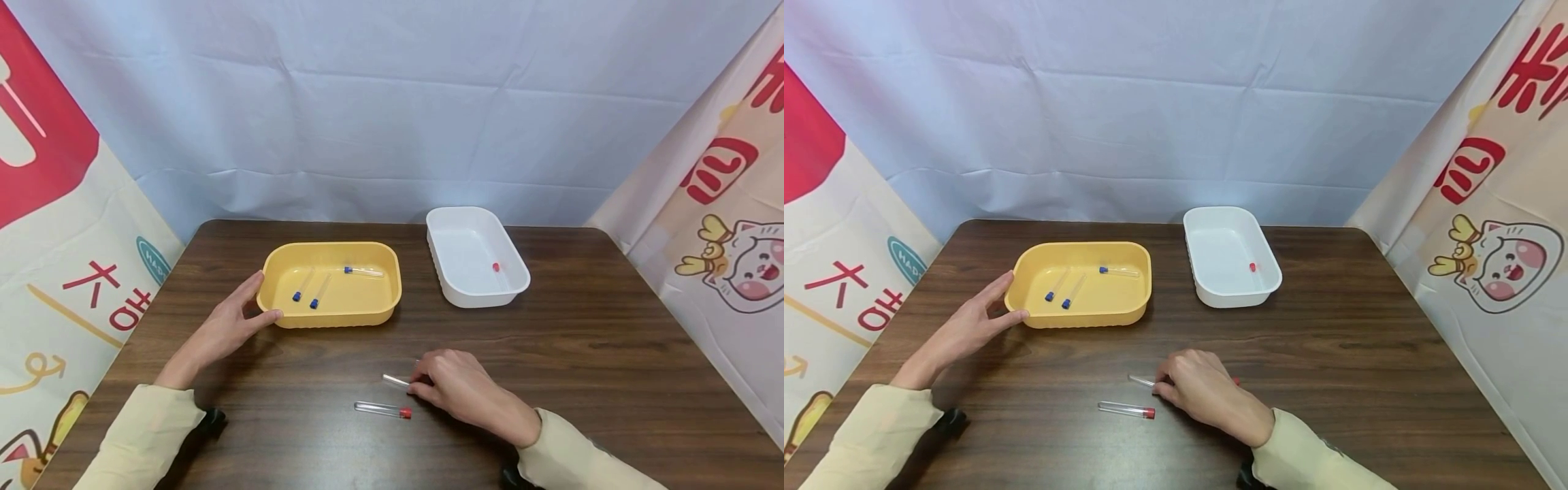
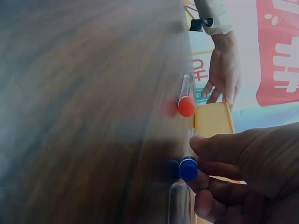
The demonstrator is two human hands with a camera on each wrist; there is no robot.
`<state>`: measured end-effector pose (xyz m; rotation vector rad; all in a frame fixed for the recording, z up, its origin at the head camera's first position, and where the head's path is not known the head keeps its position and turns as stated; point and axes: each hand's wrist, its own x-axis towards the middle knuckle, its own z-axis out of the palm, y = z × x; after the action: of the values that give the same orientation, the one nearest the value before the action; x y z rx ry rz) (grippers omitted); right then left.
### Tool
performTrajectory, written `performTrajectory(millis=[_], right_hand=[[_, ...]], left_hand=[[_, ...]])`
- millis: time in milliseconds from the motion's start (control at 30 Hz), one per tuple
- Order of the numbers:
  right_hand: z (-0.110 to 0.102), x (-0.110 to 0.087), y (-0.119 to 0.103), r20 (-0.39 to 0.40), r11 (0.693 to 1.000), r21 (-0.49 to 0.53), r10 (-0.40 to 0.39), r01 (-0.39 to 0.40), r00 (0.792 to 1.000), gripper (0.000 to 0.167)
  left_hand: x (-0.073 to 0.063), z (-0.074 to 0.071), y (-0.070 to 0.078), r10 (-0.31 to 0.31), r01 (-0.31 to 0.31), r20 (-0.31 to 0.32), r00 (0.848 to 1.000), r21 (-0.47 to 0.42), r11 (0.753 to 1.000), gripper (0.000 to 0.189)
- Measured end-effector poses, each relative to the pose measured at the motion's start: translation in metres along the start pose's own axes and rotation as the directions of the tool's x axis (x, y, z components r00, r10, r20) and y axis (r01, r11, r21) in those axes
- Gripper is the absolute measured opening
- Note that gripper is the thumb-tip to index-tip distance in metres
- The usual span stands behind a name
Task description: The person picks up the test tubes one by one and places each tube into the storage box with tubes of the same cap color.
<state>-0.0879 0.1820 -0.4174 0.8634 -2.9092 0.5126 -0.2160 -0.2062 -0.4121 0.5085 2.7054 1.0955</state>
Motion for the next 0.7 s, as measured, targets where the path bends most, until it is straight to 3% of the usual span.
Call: performTrajectory(millis=[700], right_hand=[[0.006, 0.021, -0.015, 0.004, 0.979, 0.125, 0.160, -0.159, 0.987, 0.009]], left_hand=[[-0.001, -0.001, 0.003, -0.015, 0.015, 0.013, 1.000, -0.008, 1.000, 0.103]])
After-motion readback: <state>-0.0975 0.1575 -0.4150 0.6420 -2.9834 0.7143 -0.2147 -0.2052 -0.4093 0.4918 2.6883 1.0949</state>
